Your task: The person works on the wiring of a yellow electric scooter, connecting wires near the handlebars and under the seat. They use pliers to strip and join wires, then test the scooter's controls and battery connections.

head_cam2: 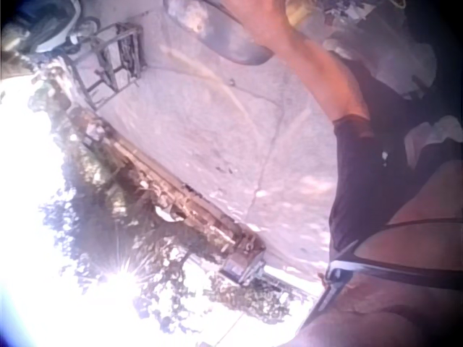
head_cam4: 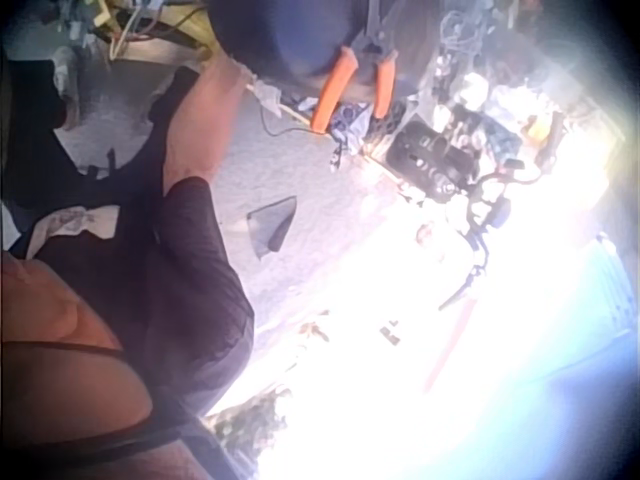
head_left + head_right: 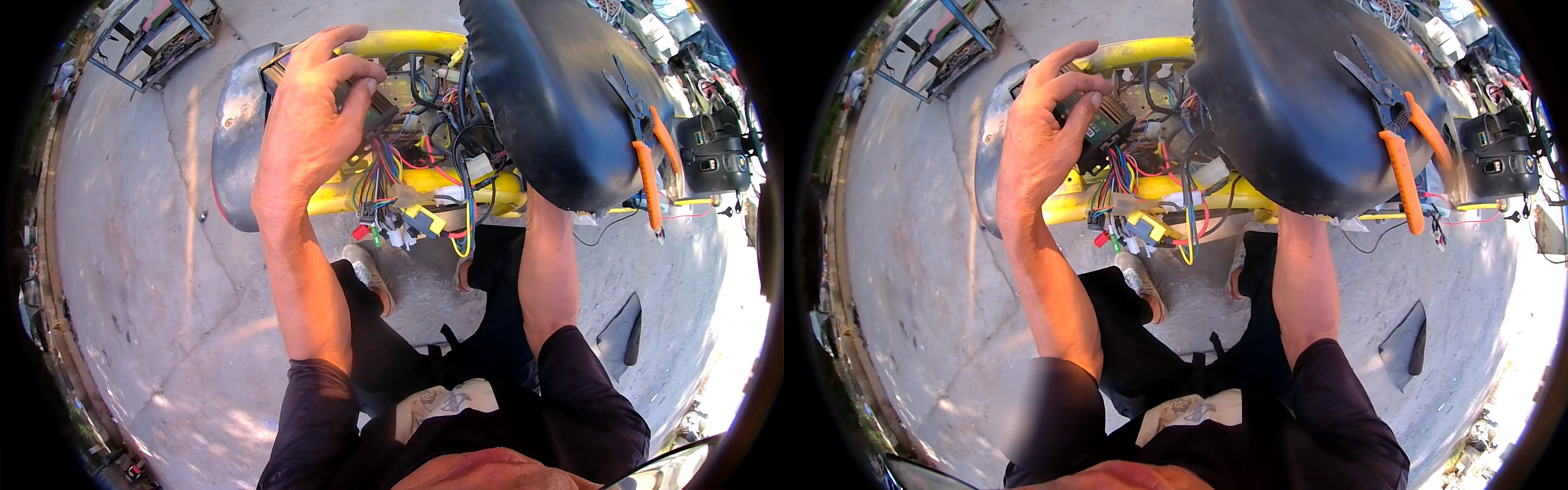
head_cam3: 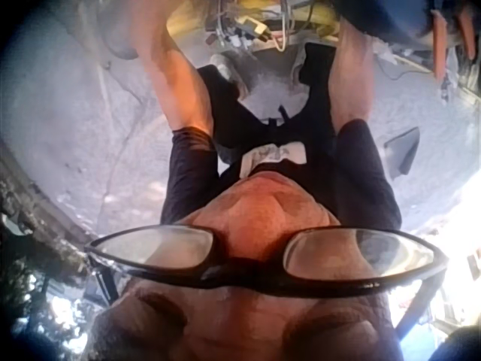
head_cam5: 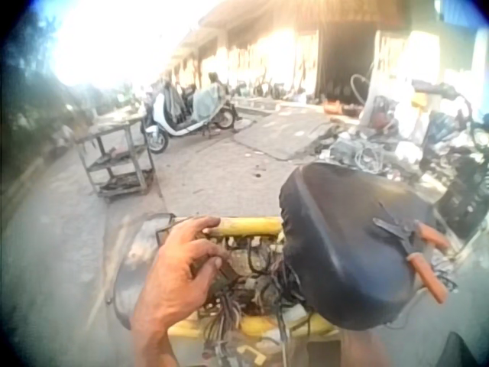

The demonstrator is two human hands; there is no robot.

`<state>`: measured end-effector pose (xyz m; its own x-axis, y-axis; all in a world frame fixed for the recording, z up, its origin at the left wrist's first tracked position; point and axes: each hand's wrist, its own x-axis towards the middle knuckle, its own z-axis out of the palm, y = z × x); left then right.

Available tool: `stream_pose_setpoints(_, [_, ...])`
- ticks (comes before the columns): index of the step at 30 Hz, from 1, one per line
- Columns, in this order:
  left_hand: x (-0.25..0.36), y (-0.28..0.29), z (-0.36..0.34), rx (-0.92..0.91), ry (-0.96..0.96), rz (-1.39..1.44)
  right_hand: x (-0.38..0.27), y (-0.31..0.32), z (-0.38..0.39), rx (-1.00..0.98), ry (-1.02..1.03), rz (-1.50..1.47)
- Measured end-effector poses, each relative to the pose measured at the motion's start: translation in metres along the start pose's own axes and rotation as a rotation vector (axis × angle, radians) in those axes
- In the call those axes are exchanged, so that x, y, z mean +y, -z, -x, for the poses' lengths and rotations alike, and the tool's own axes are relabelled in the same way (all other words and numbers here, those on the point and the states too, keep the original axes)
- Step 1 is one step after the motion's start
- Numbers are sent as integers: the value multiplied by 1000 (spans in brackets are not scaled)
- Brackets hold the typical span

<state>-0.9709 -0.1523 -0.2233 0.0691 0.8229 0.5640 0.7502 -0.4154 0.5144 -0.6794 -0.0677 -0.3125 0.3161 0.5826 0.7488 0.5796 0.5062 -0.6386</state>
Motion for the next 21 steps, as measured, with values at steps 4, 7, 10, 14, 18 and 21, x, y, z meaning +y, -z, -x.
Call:
stream_pose_setpoints(4, [-2, 0, -1, -16, 21, 58, -4, 1, 2, -11, 3, 0])
stream_pose_setpoints(7, [0, 3, -1, -28, 29, 70, -6, 6, 4, -21, 11, 10])
stream_pose_setpoints(10, [-1, 4, -1, -26, 9, 78, -8, 9, 6, -37, 10, 13])
stream_pose_setpoints(14, [-4, 8, -1, -33, 30, 98, -11, 12, 9, -51, 12, 18])
stream_pose_setpoints(18, [-3, 9, 0, -39, 27, 82, -12, 12, 9, -63, 14, 12])
stream_pose_setpoints(21, [0, 7, 0, -43, 26, 104, -12, 14, 8, -72, 18, 17])
